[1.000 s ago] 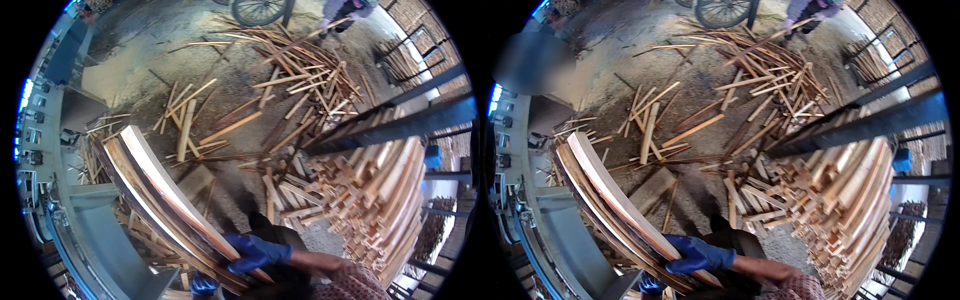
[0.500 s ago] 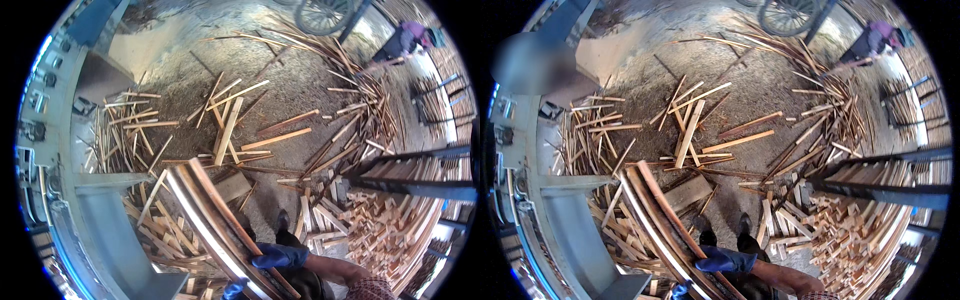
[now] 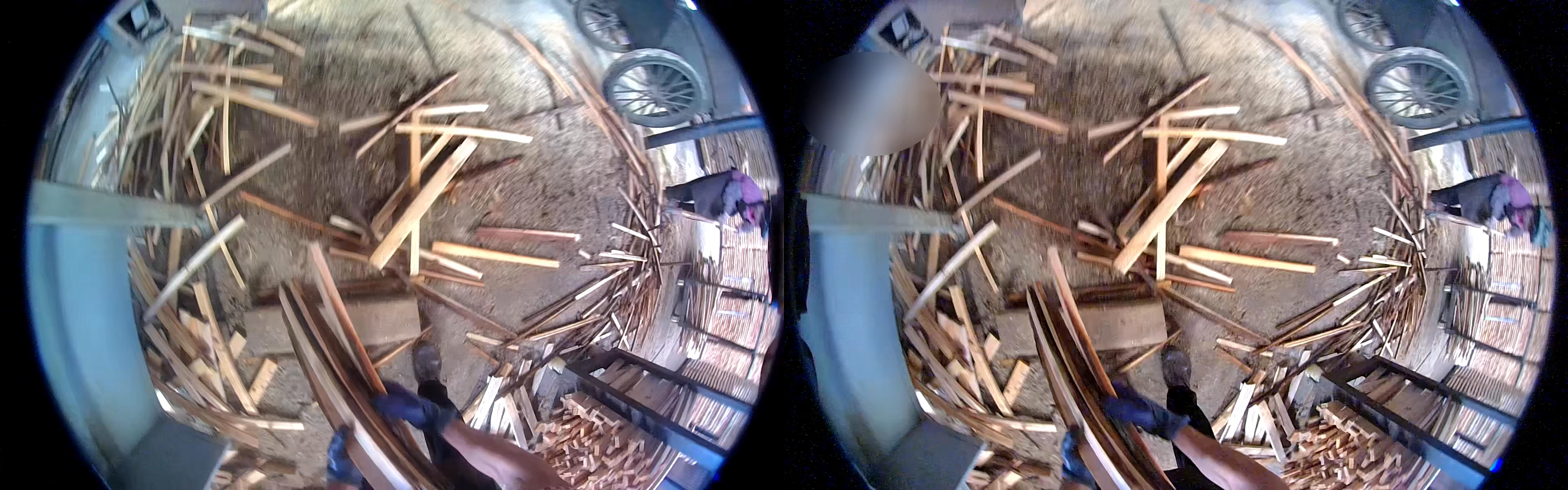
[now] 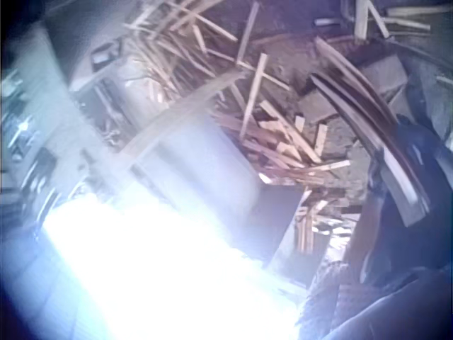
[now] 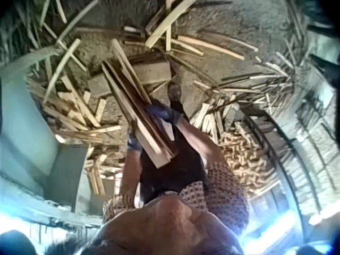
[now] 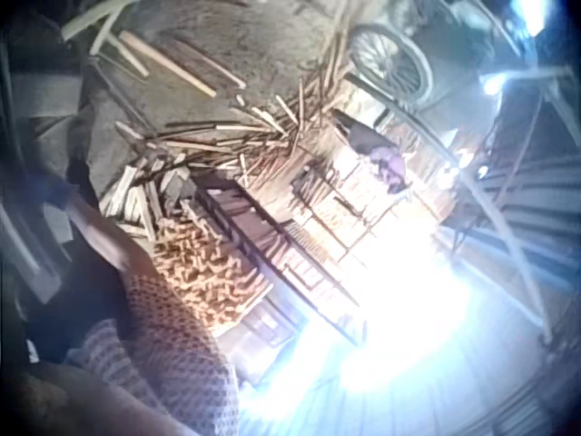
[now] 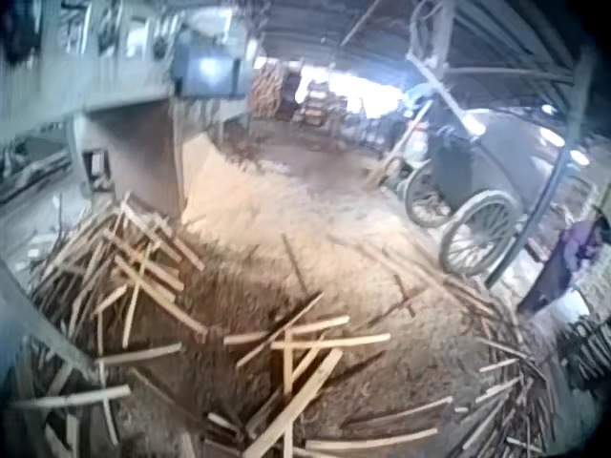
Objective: The person picks up wooden planks from a pile on the floor and carries them to a different area. They then place the planks onto a conveyor belt and continue to pick up and move more planks from the floor.
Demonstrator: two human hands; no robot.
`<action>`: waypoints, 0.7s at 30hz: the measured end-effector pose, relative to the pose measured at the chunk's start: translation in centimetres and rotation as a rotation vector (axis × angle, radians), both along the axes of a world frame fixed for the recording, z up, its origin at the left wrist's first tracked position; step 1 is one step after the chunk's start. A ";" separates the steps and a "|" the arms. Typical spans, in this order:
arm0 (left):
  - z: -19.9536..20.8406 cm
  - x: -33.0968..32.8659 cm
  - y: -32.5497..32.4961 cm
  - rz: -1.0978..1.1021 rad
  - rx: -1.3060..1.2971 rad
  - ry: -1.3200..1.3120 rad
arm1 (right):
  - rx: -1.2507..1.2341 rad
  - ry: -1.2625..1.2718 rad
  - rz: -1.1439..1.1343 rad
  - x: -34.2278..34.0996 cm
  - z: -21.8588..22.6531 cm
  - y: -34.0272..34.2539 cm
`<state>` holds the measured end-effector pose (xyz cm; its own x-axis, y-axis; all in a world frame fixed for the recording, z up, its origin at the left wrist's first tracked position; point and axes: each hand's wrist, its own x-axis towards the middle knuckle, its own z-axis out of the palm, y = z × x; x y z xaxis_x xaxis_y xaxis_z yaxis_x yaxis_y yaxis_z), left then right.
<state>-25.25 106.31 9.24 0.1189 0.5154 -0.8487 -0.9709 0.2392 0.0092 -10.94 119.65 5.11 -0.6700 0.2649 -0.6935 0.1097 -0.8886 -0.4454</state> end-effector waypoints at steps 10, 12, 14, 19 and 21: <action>-12.3 3.1 -1.0 0.024 -0.168 0.166 | 0.057 -0.090 0.334 0.4 -14.0 1.0; -15.3 4.1 -2.5 0.112 -0.154 0.088 | 0.211 -0.056 0.267 0.3 -14.3 1.6; -18.1 5.1 -4.0 0.144 -0.166 0.074 | 0.341 -0.283 0.162 0.8 -17.5 3.1; -18.7 4.3 -3.2 0.117 -0.218 -0.023 | 0.087 -0.529 -0.549 -2.0 -22.1 17.2; -19.3 4.7 -3.1 0.035 -0.195 0.094 | 0.019 -0.428 -0.654 -2.5 -22.4 20.5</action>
